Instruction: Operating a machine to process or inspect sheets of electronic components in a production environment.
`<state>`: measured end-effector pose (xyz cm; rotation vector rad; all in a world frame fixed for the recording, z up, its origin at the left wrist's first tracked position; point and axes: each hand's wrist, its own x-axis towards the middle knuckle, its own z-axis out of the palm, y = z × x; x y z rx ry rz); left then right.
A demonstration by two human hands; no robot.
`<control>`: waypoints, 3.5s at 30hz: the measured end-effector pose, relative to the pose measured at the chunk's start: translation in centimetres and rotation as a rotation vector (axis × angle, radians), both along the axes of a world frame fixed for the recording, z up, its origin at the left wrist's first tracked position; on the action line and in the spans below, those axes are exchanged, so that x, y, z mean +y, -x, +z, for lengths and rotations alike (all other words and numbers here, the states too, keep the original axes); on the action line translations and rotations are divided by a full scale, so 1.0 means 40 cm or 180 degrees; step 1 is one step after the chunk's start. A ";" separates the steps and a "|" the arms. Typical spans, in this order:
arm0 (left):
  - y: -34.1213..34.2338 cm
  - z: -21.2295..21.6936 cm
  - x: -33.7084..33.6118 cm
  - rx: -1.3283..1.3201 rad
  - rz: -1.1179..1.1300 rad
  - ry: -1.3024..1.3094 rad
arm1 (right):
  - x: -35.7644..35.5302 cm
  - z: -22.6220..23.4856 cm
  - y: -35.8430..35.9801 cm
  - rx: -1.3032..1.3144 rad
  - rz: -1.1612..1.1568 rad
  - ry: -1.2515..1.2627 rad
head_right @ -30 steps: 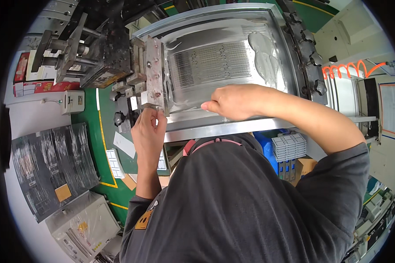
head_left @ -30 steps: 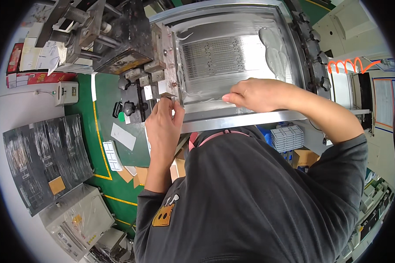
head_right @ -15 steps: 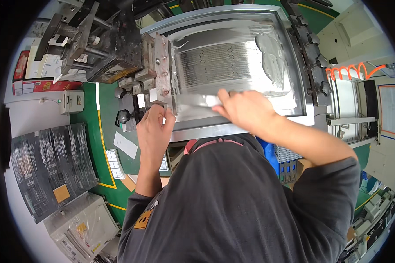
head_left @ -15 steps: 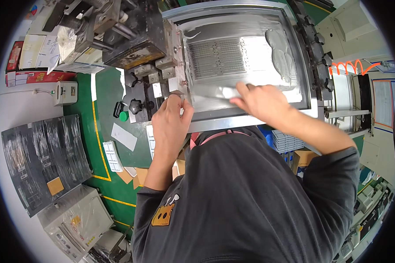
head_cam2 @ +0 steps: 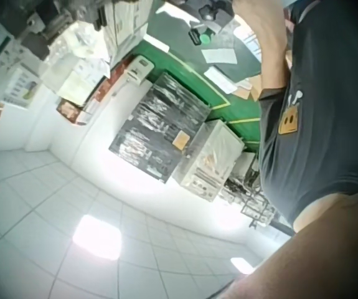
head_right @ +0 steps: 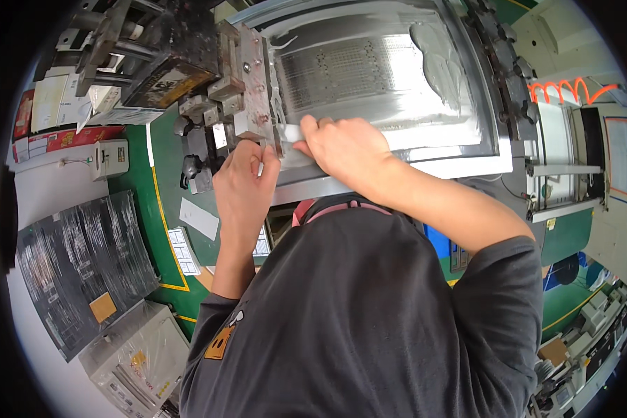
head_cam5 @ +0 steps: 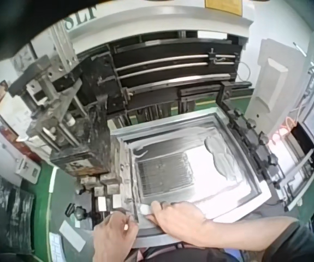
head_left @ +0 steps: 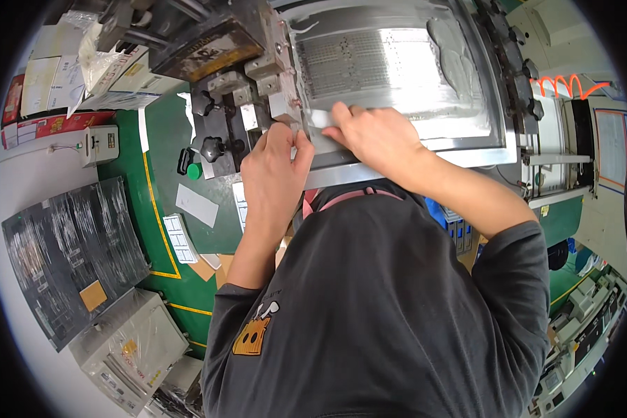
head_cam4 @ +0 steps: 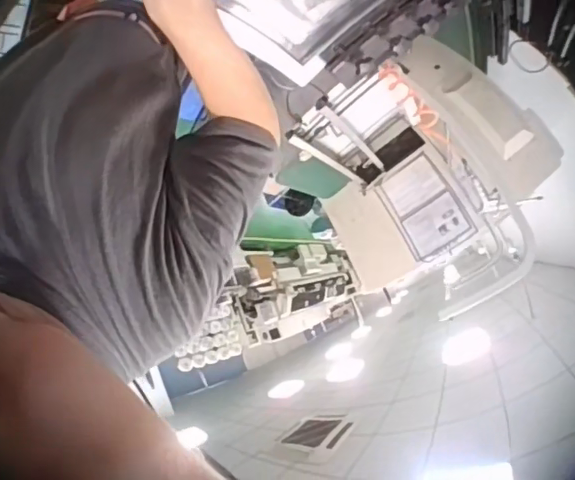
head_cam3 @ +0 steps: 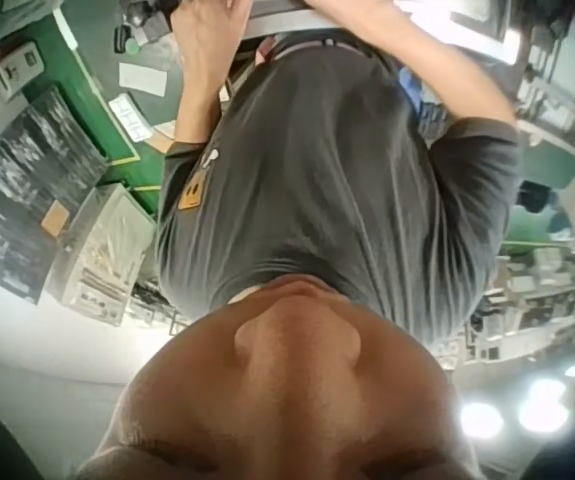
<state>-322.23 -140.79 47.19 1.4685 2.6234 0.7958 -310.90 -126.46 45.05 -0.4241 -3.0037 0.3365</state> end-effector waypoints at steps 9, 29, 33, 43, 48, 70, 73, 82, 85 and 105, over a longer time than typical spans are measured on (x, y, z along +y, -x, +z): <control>-0.013 -0.018 0.002 0.0228 -0.0059 -0.0149 | 0.089 0.054 0.005 -0.0124 0.0383 -0.0084; -0.013 -0.019 0.000 0.0080 0.0027 -0.0174 | 0.221 0.427 -0.051 -0.1549 0.0287 -0.0312; -0.012 -0.028 -0.004 0.0193 0.0098 -0.0235 | 0.306 0.290 -0.216 0.0038 0.0205 -0.0334; -0.064 -0.048 -0.019 0.0377 0.0557 -0.0119 | 0.249 0.098 -0.320 -0.1224 -0.1717 0.6756; -0.115 -0.043 -0.082 -0.0157 0.1022 -0.0369 | 0.250 0.079 -0.281 -0.1296 -0.1106 0.6850; -0.139 -0.398 -0.713 -0.2600 0.1204 -0.1743 | -0.680 -0.209 0.173 -0.0750 0.0410 0.4982; -0.112 -0.470 -0.800 -0.3712 0.2396 -0.2575 | -0.847 -0.368 0.291 -0.0937 -0.0013 0.5472; 0.233 -0.795 -1.069 -0.2996 0.3212 -0.2241 | -0.978 -0.605 0.394 -0.0807 0.0404 0.4182; 0.328 -0.926 -1.125 -0.2945 0.3151 -0.2076 | -0.893 -0.640 0.282 -0.1299 0.0393 0.4014; -0.043 -0.789 -0.702 -0.1802 0.2028 -0.1548 | -0.509 -1.245 -0.307 -0.1735 -0.0346 0.4252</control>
